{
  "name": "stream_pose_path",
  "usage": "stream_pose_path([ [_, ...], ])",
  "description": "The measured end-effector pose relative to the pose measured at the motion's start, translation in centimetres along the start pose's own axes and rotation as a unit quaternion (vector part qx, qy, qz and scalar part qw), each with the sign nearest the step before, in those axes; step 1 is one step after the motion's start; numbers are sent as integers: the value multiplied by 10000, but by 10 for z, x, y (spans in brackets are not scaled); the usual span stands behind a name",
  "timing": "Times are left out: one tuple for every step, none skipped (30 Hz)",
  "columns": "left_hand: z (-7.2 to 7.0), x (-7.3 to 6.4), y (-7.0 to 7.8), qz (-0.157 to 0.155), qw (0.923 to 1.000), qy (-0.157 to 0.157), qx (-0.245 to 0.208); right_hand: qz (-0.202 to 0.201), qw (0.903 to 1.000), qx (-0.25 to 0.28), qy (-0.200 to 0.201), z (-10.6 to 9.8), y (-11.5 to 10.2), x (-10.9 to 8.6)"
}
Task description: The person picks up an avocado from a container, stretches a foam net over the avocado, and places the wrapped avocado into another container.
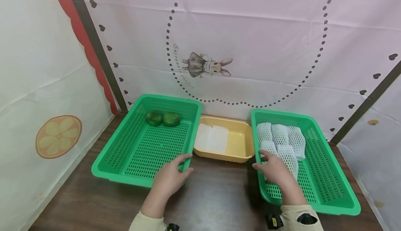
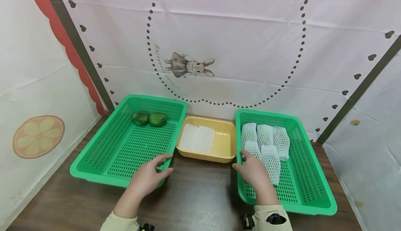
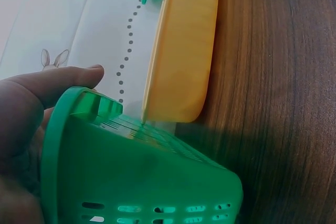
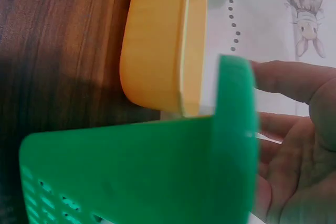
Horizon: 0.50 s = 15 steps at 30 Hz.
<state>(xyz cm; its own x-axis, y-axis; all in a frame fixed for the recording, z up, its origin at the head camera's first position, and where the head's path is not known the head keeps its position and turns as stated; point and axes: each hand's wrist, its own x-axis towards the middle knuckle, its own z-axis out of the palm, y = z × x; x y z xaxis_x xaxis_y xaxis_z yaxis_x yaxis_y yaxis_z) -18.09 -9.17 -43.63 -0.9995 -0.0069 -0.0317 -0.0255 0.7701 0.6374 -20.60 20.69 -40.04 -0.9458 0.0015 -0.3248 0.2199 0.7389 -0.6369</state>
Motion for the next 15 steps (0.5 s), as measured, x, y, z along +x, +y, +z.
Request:
stream_pose_path([
  [0, 0, 0, 9, 10000, 1, -2, 16, 10000, -13, 43, 1, 1, 1],
  [-1, 0, 0, -4, 10000, 1, -12, 26, 10000, -39, 77, 2, 1, 2],
  [-1, 0, -1, 13, 10000, 5, -10, 42, 9999, -52, 107, 3, 2, 2],
  [-1, 0, -1, 28, 10000, 12, -3, 43, 9999, -75, 130, 4, 3, 3],
  [0, 0, -1, 47, 10000, 14, 3, 50, 9998, -88, 150, 5, 4, 3],
  [0, -1, -1, 60, 10000, 22, 16, 51, 9998, -86, 172, 6, 5, 3],
  [0, -1, -1, 73, 10000, 22, 17, 58, 9998, -73, 191, 7, 6, 3],
  [0, -1, -1, 78, 10000, 27, 18, 60, 9998, -44, 211, 8, 7, 2],
  [0, -1, 0, 93, 9999, 38, 24, 68, 9997, 3, 241, 8, 8, 1],
  [1, -1, 0, 100, 9999, 51, 40, 71, 9996, 53, 265, 9, 9, 0],
  [1, -1, 0, 130, 9999, 70, 56, 85, 9995, 124, 282, 9, 10, 0],
  [2, -2, 0, 144, 9998, 99, 84, 91, 9994, 183, 291, 9, 10, -1],
  [2, -2, 0, 168, 9997, 126, 114, 100, 9993, 218, 300, 10, 11, -1],
  [3, -2, -1, 218, 9994, 177, 183, 104, 9992, 228, 305, 10, 11, -1],
  [3, -2, -1, 266, 9991, 223, 243, 102, 9992, 212, 316, 10, 10, 0],
])
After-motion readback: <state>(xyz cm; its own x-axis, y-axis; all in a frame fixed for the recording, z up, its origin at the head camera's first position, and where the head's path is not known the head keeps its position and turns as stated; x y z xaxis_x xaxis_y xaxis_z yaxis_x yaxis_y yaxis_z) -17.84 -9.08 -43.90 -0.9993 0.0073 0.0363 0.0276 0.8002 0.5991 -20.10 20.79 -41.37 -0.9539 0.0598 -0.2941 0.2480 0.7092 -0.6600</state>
